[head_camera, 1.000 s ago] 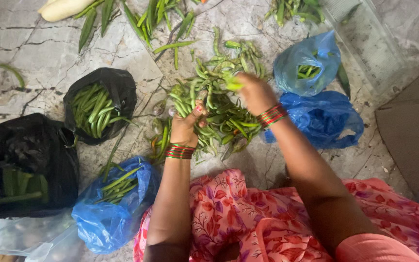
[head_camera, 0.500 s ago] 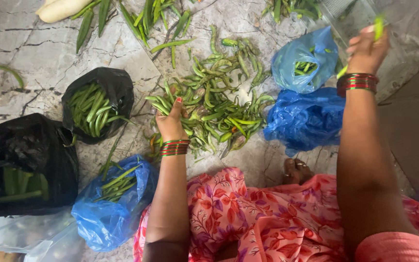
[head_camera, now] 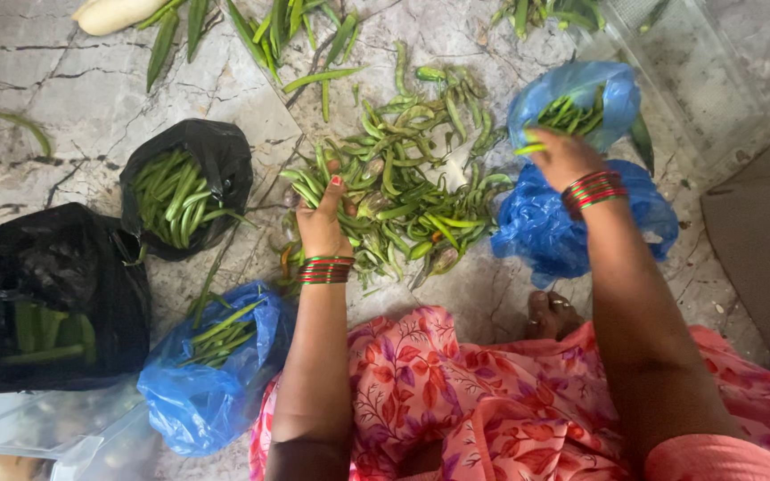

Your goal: The person sits on the floor and sorts green beans and other vegetables by hand, placing them into separate plastic bags. The person handles the vegetables one at a time and arranges them into piles and bags.

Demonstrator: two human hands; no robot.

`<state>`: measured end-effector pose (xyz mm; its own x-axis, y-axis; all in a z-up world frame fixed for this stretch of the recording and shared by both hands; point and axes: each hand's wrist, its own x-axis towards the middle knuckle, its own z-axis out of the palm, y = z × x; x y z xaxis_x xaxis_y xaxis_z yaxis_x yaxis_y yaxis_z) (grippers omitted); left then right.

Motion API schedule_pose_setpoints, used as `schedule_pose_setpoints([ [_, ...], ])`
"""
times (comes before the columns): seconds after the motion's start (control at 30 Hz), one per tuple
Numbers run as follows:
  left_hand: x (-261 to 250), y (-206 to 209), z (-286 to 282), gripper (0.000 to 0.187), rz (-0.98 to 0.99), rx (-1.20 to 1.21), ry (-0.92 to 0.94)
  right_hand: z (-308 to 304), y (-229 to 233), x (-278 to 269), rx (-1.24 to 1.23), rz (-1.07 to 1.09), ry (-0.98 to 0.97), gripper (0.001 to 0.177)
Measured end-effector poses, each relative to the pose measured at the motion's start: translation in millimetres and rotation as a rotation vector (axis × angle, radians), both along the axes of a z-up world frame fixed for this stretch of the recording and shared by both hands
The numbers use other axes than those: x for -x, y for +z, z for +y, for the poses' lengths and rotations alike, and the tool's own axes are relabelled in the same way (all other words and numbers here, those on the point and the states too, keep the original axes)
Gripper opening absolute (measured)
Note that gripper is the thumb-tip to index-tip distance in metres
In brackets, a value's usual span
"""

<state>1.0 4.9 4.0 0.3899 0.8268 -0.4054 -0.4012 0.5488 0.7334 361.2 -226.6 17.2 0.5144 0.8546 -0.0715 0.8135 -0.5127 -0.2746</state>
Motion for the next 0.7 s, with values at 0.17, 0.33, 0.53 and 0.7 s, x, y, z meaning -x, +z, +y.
schedule_pose_setpoints([
  [0.17,3.2,8.2,0.2,0.027,-0.071,0.085,-0.026,-12.0,48.6,-42.1,-0.225,0.076,-0.258,0.027],
  [0.33,1.3,10.4,-1.4,0.023,-0.12,0.249,-0.054,-14.5,47.3,-87.7,0.091,0.429,-0.503,0.026],
  [0.53,12.2,-16.9,7.3,0.019,-0.118,0.107,0.093,-2.5,34.2,-86.0,-0.088,-0.254,0.01,0.036],
  [0.7,33.4,-25.4,33.3,0.031,-0.04,-0.029,0.108,46.0,42.6,-15.9,-0.283,-0.259,0.168,0.02],
])
